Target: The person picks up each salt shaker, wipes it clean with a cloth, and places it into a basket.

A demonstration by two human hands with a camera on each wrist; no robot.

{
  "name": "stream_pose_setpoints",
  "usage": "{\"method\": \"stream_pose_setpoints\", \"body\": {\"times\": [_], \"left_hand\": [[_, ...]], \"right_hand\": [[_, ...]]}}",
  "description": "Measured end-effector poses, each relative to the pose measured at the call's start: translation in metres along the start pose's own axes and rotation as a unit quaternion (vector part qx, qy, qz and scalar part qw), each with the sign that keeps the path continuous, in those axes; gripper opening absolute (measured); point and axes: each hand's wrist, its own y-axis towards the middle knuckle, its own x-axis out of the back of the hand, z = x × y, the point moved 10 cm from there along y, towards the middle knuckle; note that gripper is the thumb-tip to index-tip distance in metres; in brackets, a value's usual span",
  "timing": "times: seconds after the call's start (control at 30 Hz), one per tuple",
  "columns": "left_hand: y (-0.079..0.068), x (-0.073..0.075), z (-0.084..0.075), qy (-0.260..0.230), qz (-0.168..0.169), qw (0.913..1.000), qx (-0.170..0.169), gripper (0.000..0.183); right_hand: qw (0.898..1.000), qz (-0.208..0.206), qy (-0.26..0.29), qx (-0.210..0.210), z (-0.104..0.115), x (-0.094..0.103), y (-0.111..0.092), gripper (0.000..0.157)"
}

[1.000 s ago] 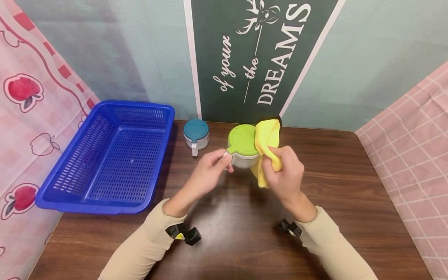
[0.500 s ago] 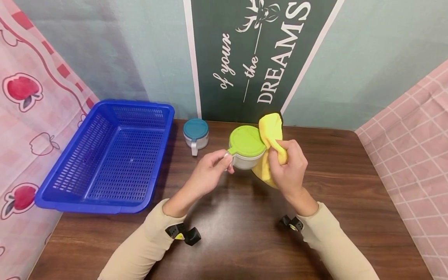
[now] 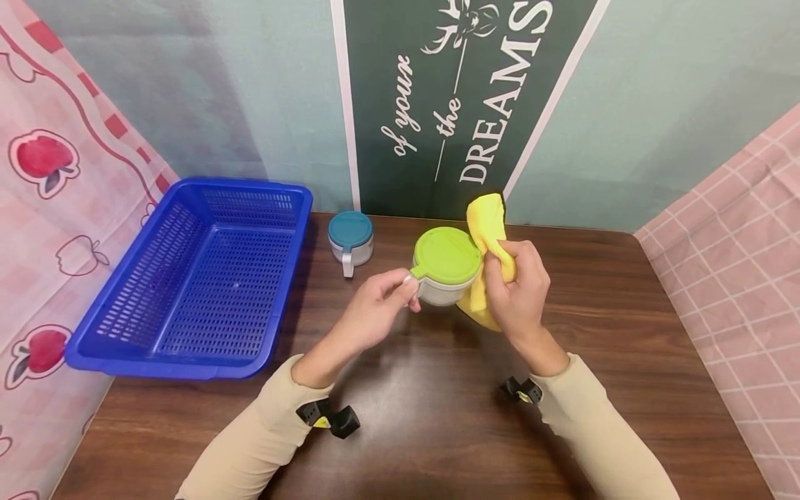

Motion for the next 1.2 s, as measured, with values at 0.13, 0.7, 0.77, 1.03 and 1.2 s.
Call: {"method": "stream_pose_setpoints", "body": {"times": [0.13, 0.7, 0.77, 1.03, 1.2], "left_hand": [[-0.002, -0.001, -0.002, 0.003, 0.004, 1.0000, 0.002, 0.027], [0.001, 0.002, -0.002, -0.004, -0.014, 0.9999, -0.007, 0.025], [0.001, 0.002, -0.002, -0.006, -0.015, 0.9999, -0.006, 0.025], [0.004, 0.006, -0.002, -0.006, -0.023, 0.9997, -0.007, 0.026], [0.004, 0.008, -0.003, -0.007, -0.029, 0.9995, -0.007, 0.026]], "right_hand": [[1.000, -0.005, -0.006, -0.004, -0.001, 0.001, 0.000, 0.016], [1.000, -0.014, 0.004, 0.007, 0.008, 0.005, -0.003, 0.013], [1.000, -0.012, 0.005, 0.012, 0.011, 0.005, -0.003, 0.014], [0.999, -0.016, 0.017, 0.031, 0.020, 0.006, -0.006, 0.015], [0.998, -0.018, 0.028, 0.049, 0.030, 0.006, -0.009, 0.015]]}}
